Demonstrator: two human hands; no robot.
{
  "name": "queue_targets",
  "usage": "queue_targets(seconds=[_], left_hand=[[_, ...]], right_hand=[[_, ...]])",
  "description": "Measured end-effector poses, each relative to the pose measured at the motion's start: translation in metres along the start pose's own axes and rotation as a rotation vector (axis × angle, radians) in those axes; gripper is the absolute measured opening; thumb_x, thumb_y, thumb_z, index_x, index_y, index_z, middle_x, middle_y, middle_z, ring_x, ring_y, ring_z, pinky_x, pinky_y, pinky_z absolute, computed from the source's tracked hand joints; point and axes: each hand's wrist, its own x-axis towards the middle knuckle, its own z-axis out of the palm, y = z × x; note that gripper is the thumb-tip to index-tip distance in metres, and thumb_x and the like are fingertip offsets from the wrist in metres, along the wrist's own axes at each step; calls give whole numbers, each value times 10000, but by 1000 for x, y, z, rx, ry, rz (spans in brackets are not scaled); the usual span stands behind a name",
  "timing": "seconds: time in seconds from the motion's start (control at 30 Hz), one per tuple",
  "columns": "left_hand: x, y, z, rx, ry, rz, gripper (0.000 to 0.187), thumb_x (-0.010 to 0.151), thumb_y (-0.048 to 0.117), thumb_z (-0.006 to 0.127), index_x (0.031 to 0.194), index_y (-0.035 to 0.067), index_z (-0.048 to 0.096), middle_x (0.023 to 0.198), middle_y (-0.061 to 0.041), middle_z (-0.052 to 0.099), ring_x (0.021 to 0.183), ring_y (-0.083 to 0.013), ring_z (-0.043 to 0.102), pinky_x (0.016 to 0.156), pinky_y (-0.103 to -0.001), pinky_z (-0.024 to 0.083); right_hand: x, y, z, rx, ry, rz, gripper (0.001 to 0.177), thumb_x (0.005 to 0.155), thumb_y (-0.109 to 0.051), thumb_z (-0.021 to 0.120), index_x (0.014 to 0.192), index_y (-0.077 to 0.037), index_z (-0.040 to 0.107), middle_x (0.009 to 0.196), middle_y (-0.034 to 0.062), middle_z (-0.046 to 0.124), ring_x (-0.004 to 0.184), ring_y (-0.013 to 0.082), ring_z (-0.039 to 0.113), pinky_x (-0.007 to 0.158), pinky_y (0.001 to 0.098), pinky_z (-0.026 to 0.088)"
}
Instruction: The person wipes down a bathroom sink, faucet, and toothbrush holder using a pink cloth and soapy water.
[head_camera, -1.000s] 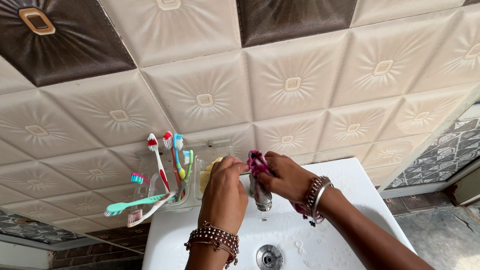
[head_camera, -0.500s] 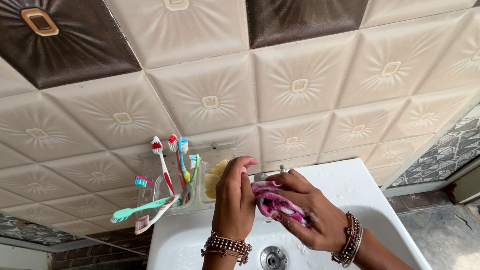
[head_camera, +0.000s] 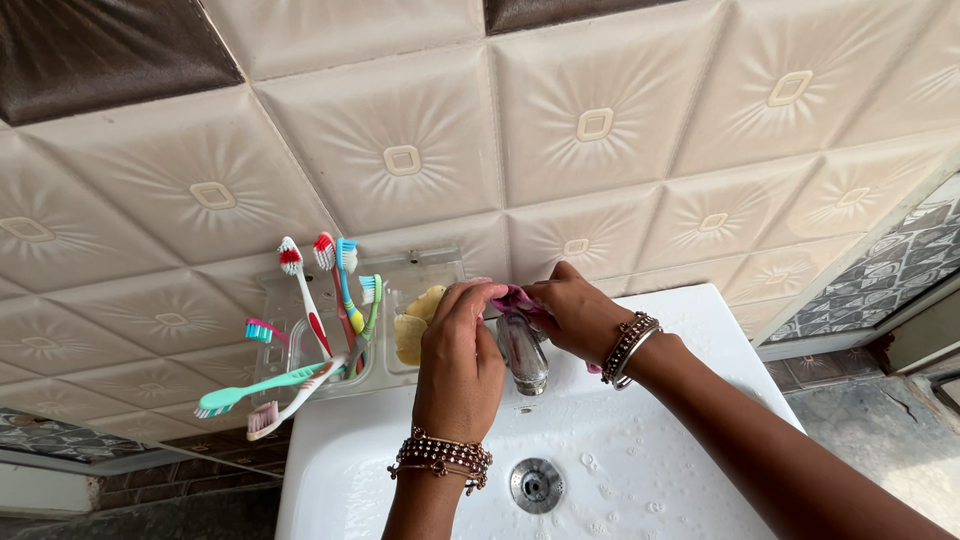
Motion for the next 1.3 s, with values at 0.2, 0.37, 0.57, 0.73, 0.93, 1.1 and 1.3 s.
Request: queue_targets(seconds=[0.2, 0.37, 0.57, 0.73, 0.93, 1.1, 1.3], left_hand=[[-2, 0, 1, 10, -13, -23, 392, 838, -145, 455, 1141, -2, 660, 1208, -128, 676, 1064, -268, 706, 858, -335, 580], [-2, -6, 4, 31, 4, 48, 483, 823, -178, 437, 1233, 3, 618, 1217, -153, 688, 1135, -276, 701, 938, -362, 561], [0, -11, 8, -66, 22, 3, 656, 847, -205, 352, 1440, 44, 480, 1246, -203, 666, 1202, -284, 680, 1038, -376, 552], [1, -16, 8, -119, 28, 6, 660, 870, -207, 326, 1466, 47, 450, 1228, -209, 652, 1192, -283, 689, 1061, -374, 559], [2, -17, 9, -113, 24, -4, 641, 886, -198, 311, 1454, 53, 468, 1223, -192, 664, 1176, -262, 706, 1054, -365, 568], [2, -14, 10, -44, 31, -11, 597, 894, -186, 342, 1424, 43, 495, 1223, -191, 671, 1166, -257, 704, 1031, -362, 567], [0, -12, 15, -42, 48, 8, 504, 919, -169, 370, 1366, -2, 534, 1255, -175, 672, 1173, -246, 697, 1033, -352, 564]], right_hand=[[-65, -60, -44, 219, 106, 88, 464, 842, -94, 719, 1302, -116, 666, 998, 56, 745, 928, 242, 594, 840, 361, 550], [-63, -71, -62, 93, 142, -200, 493, 785, -28, 729, 1270, -106, 687, 1243, 54, 721, 936, 272, 567, 851, 371, 538], [21, -25, -40, 144, -196, -19, 256, 906, -71, 652, 1142, -103, 746, 990, 132, 771, 887, 281, 730, 826, 372, 582], [57, -11, -24, -5, -497, 103, 384, 780, -26, 657, 1154, -88, 721, 963, 138, 768, 874, 279, 744, 768, 404, 599], [13, -28, -49, 175, -356, 31, 411, 849, -57, 593, 1253, -98, 657, 956, 128, 770, 815, 237, 732, 712, 357, 574], [-48, -31, -67, 712, -182, 86, 416, 897, 3, 600, 1298, -88, 665, 920, 139, 759, 745, 171, 673, 667, 281, 582], [-57, -10, -23, 142, 193, 35, 646, 749, 101, 649, 1349, -137, 634, 1230, 127, 688, 905, 280, 611, 844, 355, 535]])
